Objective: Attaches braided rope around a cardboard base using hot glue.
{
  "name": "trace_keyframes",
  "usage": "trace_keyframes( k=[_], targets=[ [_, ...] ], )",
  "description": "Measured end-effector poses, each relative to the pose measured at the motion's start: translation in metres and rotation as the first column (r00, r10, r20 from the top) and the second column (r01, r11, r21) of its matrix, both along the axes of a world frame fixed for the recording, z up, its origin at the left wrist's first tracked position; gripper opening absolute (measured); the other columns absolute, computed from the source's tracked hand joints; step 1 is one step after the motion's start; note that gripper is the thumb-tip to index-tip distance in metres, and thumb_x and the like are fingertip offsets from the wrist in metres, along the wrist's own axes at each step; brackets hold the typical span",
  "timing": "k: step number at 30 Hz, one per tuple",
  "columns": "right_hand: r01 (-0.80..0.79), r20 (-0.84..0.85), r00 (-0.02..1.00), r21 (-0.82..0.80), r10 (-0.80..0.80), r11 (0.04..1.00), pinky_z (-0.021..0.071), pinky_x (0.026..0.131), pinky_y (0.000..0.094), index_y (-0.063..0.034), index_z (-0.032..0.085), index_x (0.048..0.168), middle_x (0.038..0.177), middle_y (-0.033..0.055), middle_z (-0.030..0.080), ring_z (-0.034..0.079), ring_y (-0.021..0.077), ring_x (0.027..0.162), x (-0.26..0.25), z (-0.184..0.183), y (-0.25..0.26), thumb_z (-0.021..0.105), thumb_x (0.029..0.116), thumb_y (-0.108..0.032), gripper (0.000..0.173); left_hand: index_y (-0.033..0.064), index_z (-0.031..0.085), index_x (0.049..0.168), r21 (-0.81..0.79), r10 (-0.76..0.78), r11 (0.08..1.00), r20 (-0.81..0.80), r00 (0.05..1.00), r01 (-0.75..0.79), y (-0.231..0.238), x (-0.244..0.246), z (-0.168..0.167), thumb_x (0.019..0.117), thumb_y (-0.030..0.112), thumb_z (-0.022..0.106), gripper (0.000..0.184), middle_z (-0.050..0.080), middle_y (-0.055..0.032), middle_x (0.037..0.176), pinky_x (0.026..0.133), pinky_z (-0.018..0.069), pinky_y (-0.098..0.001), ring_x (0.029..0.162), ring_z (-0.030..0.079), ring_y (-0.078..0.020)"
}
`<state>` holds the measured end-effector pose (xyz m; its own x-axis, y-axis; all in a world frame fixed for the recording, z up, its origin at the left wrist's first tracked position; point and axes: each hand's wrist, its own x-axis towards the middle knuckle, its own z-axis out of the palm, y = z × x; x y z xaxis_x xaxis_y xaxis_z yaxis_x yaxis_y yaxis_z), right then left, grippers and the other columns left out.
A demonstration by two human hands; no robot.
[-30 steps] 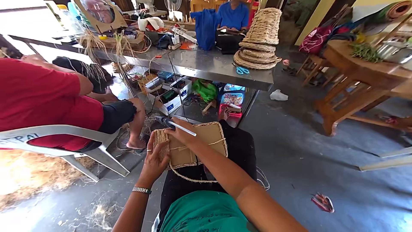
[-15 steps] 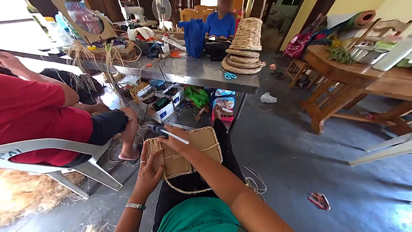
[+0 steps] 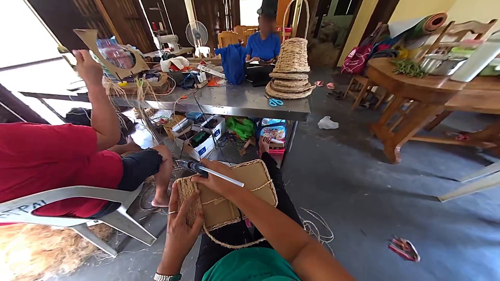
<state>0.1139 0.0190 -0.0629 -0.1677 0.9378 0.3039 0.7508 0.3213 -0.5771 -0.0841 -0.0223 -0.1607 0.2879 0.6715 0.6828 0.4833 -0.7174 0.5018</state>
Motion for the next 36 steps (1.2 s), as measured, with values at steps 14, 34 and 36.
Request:
trace_keyframes(
  k=[14, 34, 36],
  targets=[
    [0.097, 0.089, 0.992, -0.095, -0.088, 0.991, 0.0548, 0.093, 0.0524, -0.0089, 0.064, 0.129, 0.108, 0.0157, 0.072, 0.069, 0.0318, 0.106, 0.010, -0.031, 0.015, 0.067, 0.0966, -0.051, 0.053, 0.0257, 0.062, 0.140, -0.120, -0.063, 0.990, 0.063, 0.996, 0.070, 0.016, 0.016, -0.042, 0.0937, 0.038, 0.062, 0.048, 0.018, -0.0208, 0.168, 0.122, 0.0344, -0.0440, 0.155, 0.025, -0.0307],
    [0.127, 0.081, 0.989, -0.095, -0.120, 0.987, 0.0540, 0.095, 0.0511, -0.0075, 0.064, 0.127, 0.108, 0.0162, 0.071, 0.069, 0.0316, 0.106, 0.018, -0.039, 0.015, 0.067, 0.0963, -0.052, 0.054, 0.0270, 0.063, 0.139, -0.164, -0.103, 0.980, 0.052, 0.993, 0.110, 0.022, 0.019, -0.044, 0.0929, 0.037, 0.063, 0.048, 0.016, -0.0187, 0.169, 0.120, 0.0365, -0.0442, 0.155, 0.025, -0.0298],
    [0.130, 0.068, 0.990, -0.070, -0.125, 0.989, 0.0557, 0.093, 0.0527, -0.0076, 0.064, 0.127, 0.106, 0.0166, 0.072, 0.070, 0.0328, 0.104, 0.018, -0.043, 0.016, 0.070, 0.0949, -0.051, 0.054, 0.0270, 0.063, 0.139, -0.186, -0.099, 0.977, 0.055, 0.994, 0.108, 0.021, 0.018, -0.043, 0.0922, 0.037, 0.064, 0.047, 0.016, -0.0184, 0.169, 0.119, 0.0378, -0.0441, 0.155, 0.025, -0.0294]
  ],
)
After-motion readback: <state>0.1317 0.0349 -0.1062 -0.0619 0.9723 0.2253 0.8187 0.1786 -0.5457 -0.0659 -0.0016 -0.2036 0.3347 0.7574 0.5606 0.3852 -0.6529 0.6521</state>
